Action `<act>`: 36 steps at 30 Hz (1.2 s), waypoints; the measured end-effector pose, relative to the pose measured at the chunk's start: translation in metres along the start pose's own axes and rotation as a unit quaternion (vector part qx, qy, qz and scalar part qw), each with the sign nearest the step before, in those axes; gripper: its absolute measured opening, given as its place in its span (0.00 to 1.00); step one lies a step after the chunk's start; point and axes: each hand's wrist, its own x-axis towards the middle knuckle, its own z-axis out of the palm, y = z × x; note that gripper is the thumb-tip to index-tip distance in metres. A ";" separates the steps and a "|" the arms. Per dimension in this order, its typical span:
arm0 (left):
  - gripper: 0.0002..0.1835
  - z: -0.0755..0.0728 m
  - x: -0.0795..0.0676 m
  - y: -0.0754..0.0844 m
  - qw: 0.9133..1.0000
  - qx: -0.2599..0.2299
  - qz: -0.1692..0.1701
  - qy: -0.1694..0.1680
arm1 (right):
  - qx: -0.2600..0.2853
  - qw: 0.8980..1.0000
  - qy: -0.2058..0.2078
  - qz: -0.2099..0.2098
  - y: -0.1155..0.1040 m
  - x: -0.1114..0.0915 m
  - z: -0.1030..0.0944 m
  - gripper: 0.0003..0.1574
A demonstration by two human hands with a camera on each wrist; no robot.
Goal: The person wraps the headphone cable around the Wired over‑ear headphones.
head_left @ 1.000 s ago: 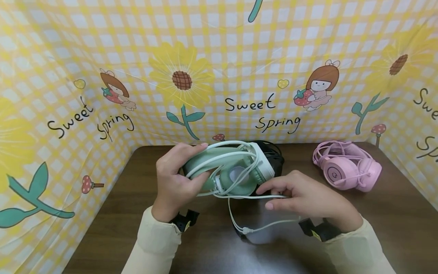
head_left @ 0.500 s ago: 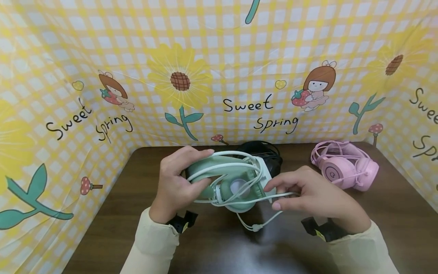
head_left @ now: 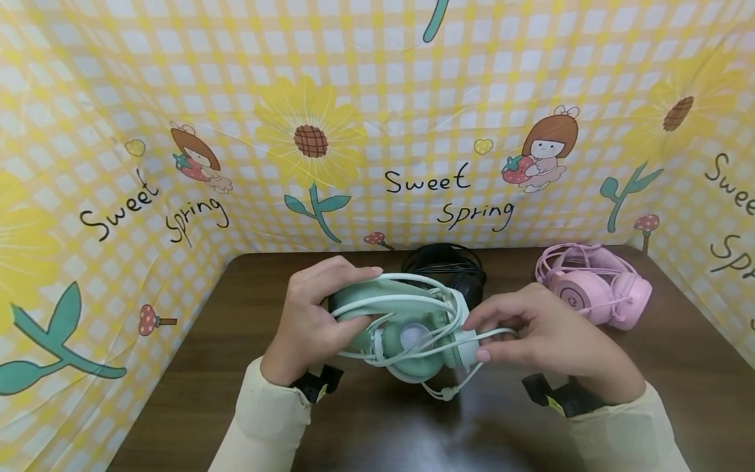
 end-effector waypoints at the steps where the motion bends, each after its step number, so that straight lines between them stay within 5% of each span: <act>1: 0.19 0.000 0.000 0.000 1.000 -0.001 0.002 -0.002 | 0.009 1.000 0.002 0.002 -0.001 0.000 -0.001 0.20; 13: 0.19 0.000 -0.001 -0.002 1.000 -0.013 0.011 -0.025 | -0.035 0.996 0.083 0.010 -0.007 -0.006 -0.012 0.27; 36: 0.26 -0.002 0.000 0.003 0.993 -0.095 0.022 -0.071 | 0.025 0.993 0.116 -0.024 -0.001 -0.012 -0.022 0.28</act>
